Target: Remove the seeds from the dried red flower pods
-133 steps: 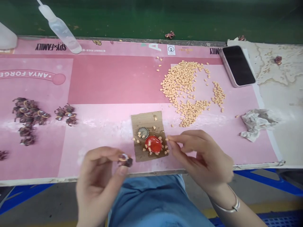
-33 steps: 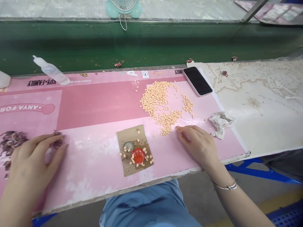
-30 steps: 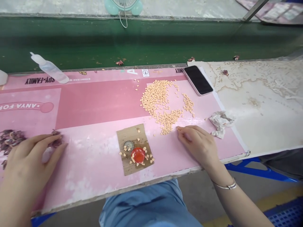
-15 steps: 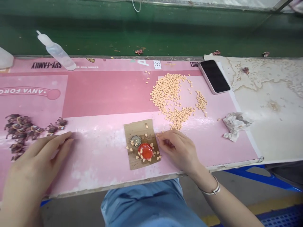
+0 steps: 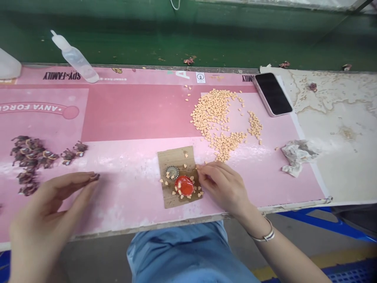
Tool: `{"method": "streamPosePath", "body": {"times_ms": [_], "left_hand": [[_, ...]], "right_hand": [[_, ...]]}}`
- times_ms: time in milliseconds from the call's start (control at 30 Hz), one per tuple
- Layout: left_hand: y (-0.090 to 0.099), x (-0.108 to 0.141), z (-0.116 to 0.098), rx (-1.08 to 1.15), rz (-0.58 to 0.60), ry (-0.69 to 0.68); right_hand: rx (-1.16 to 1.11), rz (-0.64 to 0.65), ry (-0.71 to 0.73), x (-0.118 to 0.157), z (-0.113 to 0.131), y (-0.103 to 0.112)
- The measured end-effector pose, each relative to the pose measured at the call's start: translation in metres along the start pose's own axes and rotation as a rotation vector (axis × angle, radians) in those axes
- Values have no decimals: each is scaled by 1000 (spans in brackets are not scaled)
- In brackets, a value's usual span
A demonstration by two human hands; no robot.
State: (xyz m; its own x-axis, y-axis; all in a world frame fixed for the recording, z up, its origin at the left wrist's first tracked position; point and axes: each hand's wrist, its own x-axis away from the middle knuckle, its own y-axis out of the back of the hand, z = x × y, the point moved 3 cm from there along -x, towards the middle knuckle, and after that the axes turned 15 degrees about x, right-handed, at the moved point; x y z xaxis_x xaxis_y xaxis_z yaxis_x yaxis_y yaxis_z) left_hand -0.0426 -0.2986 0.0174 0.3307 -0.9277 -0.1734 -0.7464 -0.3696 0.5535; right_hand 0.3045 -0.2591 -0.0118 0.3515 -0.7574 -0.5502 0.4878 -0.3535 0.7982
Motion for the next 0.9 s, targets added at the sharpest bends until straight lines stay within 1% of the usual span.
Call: {"method": "streamPosePath", "body": {"times_ms": [100,167,233,300,367,467,533,600,733,833,900], "left_hand": [[-21,18,-30,214,-44,94],[-36,31,-46,382,-16,177],[-50,43,-58,563,27,254],[-64,52,-67,739,89,303],[-78,57,-74,917,184,354],[-93,62,-80,1121,326,498],[-96,65,-81,1169,358,592],[-96,67,-82,1188,363,627],[-95,65,-82,1191,344,597],[-96,63,-83,1193,378,545],[-97,63,-83,1195,392,534]], "right_hand": [[-2,-24,-18,-3,0,4],[-8,-47,-49,-6,3,10],[-45,-67,-75,-11,9,19],[-127,-73,-103,-18,18,30],[-227,-60,-107,-25,29,41],[-327,14,-24,-34,45,56],[-361,53,32,-36,51,63],[-371,63,62,-35,54,67],[-357,87,93,-29,56,62],[-337,67,101,-24,58,56],[-319,42,113,-22,58,53]]}}
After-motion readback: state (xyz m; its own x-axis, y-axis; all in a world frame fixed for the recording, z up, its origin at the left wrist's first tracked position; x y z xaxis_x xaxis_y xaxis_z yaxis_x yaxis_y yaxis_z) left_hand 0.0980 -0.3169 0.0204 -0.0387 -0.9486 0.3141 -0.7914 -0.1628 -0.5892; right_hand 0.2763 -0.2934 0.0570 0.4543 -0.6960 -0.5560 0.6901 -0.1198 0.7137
